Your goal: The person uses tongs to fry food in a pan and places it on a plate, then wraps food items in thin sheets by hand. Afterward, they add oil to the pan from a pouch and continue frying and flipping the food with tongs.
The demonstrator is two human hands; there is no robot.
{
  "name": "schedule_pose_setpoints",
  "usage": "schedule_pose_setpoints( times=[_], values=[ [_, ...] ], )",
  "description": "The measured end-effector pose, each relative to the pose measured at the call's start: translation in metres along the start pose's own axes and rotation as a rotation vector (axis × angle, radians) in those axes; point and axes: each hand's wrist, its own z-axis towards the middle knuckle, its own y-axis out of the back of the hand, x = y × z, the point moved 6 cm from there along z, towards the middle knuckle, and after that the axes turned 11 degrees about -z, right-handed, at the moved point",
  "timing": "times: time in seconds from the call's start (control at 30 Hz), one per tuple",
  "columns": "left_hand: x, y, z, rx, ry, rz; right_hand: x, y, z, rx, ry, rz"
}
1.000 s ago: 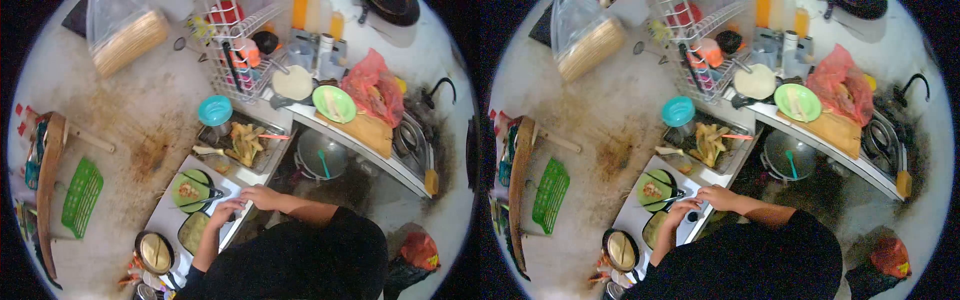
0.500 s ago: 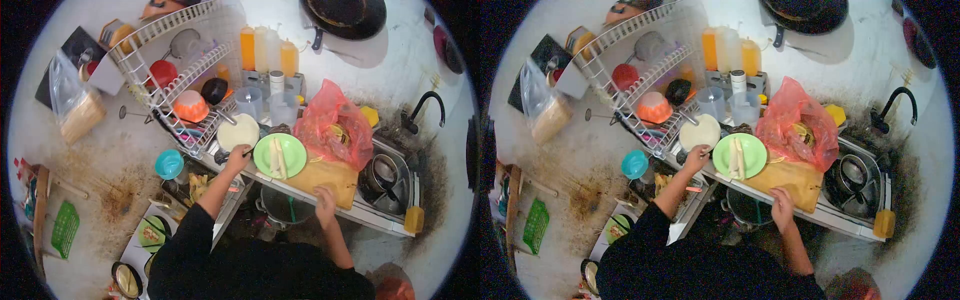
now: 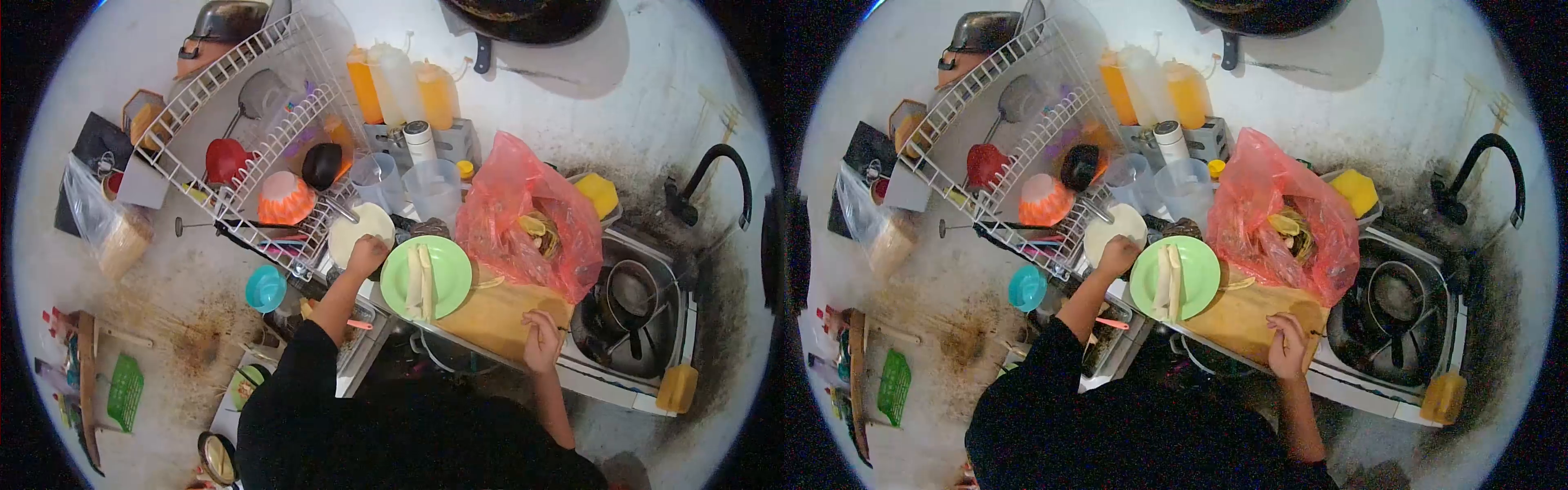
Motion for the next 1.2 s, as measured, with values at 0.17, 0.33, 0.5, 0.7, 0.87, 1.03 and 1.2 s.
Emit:
schedule_pose_setpoints(
  times=[0.17, 0.33, 0.5, 0.7, 0.87, 1.03, 1.2],
  values=[
    [0.024, 0.000, -0.003, 0.037, 0.246, -0.228, 0.000, -0.009, 0.002, -0.021, 0.013, -0.027],
    [0.064, -0.009, -0.005, 0.016, 0.419, -0.868, -0.003, -0.027, 0.006, 0.001, -0.019, 0.007],
    [0.073, -0.002, -0.006, 0.045, 0.565, -1.089, 0.028, -0.103, 0.039, 0.250, -0.151, 0.146],
    [0.054, 0.023, -0.002, -0.027, 0.503, -1.318, 0.038, -0.266, 0.071, 0.688, -0.670, 0.700],
    [0.050, 0.033, -0.002, -0.115, 0.452, -1.436, 0.040, -0.337, 0.078, 0.633, -1.017, 0.644],
    [0.001, 0.054, -0.014, -0.017, 0.404, -1.576, 0.079, -0.338, 0.089, 0.662, -0.567, 0.711],
    [-0.009, 0.044, -0.018, 0.099, 0.419, -1.514, 0.056, -0.335, 0.078, 0.705, -0.599, 0.666]
  ],
)
